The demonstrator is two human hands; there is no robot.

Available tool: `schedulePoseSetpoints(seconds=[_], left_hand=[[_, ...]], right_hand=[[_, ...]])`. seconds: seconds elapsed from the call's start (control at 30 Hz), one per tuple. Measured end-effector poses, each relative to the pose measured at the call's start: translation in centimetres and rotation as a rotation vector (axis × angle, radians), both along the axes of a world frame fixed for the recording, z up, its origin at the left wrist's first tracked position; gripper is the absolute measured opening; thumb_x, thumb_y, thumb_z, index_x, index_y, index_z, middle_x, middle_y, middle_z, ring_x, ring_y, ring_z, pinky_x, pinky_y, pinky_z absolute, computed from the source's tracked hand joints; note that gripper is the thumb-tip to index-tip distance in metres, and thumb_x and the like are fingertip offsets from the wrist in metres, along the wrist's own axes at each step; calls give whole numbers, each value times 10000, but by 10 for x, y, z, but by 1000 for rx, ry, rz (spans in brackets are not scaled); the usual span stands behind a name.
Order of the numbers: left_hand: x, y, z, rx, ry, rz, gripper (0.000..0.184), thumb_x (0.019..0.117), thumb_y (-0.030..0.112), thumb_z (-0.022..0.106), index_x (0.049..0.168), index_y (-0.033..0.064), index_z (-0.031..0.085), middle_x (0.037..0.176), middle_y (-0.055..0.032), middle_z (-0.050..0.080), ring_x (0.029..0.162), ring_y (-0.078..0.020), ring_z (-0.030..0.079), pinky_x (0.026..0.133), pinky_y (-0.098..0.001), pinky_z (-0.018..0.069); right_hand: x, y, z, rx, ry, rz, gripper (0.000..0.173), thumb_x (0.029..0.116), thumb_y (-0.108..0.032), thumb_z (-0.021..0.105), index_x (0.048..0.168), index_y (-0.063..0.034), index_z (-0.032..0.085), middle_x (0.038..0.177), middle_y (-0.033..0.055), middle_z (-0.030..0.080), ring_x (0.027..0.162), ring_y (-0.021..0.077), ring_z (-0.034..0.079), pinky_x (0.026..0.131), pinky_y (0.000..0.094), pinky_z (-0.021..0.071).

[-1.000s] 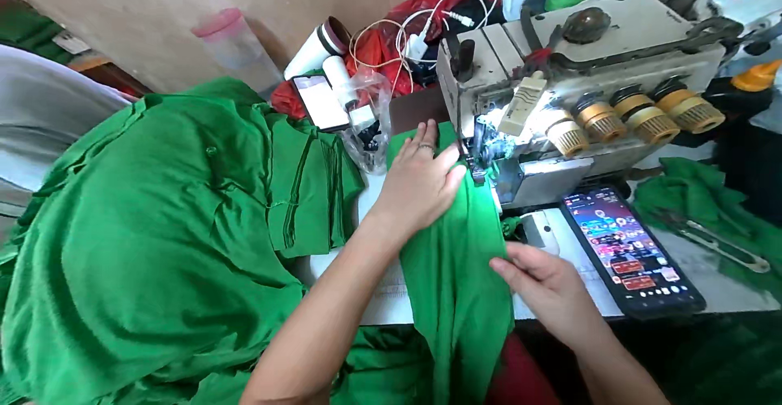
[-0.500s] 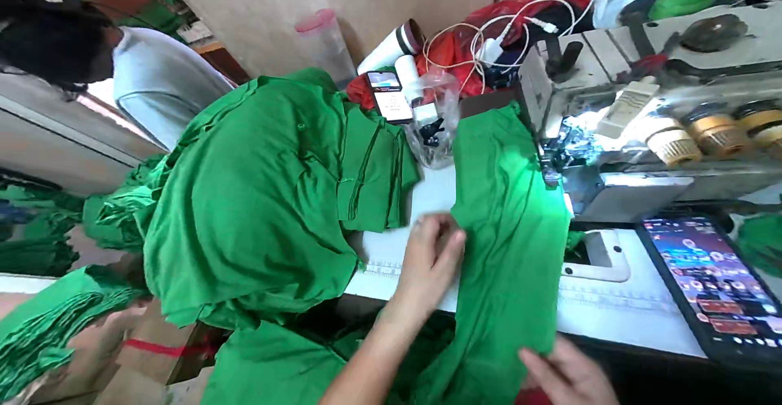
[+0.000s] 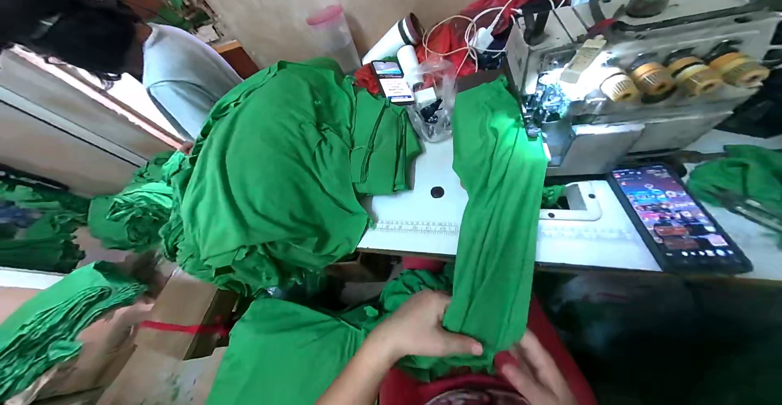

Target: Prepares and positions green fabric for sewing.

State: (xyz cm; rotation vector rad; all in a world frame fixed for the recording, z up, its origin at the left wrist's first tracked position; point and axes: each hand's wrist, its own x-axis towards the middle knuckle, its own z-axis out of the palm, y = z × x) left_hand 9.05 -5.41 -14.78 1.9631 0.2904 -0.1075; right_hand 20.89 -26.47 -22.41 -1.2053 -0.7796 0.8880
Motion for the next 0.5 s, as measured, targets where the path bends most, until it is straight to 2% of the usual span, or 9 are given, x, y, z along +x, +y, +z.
schedulePoseSetpoints(seconds=[0.03,0.1,0.17,0.3,0.33,0.4,0.43,0.5], left_hand=[[-4,-3,0,-99,-18,-2,292,874,203,800,1066,-3,723,967,-59,758,921,-97,719,874,-346,598],[-11,-9,-3,-273,-76,-5,277,883,95,773,1123,-18,691,999,-22,760,934,-36,712,888,-277,596],[-18,-10,-4,-296,-74,29,314,889,71,758,1173,-23,664,1033,-24,756,963,-40,710,913,-284,591],[-33,0,-6,-107,151,136,415,899,142,764,1263,-14,639,1102,-79,743,1020,-107,710,967,-353,575],[-36,3,-9,-58,210,151,391,922,170,746,1256,-10,648,1097,-99,741,1016,-137,712,967,-385,570],[-42,2,-8,19,257,194,288,982,225,675,1156,-4,693,1004,-100,739,933,-150,708,909,-408,568],[-45,-2,-2,40,233,209,272,1005,238,641,1119,-1,702,958,-83,734,888,-129,701,873,-389,571],[-54,-13,22,82,90,219,260,1025,251,594,1076,22,706,891,-2,729,819,-28,686,803,-284,584]], right_hand=[[-5,3,-5,13,3,17,478,928,-151,704,1348,-15,521,1214,-10,700,1121,46,655,1006,282,541],[-16,8,-14,30,0,65,464,892,-58,733,1314,-51,543,1131,-40,740,1024,61,710,914,287,603],[-21,6,-20,-19,16,102,393,918,-44,702,1287,-18,568,1118,-5,744,1003,71,718,896,280,610],[-14,-7,-24,-247,21,51,278,989,-126,620,1215,35,636,1121,75,717,1024,78,692,945,283,574],[-13,-10,-24,-274,34,31,262,1008,-130,593,1202,37,649,1119,79,715,1027,76,685,956,283,565],[-12,-13,-22,-268,59,-24,225,1021,-137,571,1145,20,674,1054,50,722,973,55,689,920,267,571],[-14,-15,-15,-235,66,-53,207,1016,-130,571,1121,7,685,1021,28,729,944,43,693,896,256,578],[-14,-22,16,-96,64,-75,164,1012,-116,572,1091,-51,699,982,-31,742,903,23,705,844,240,599]])
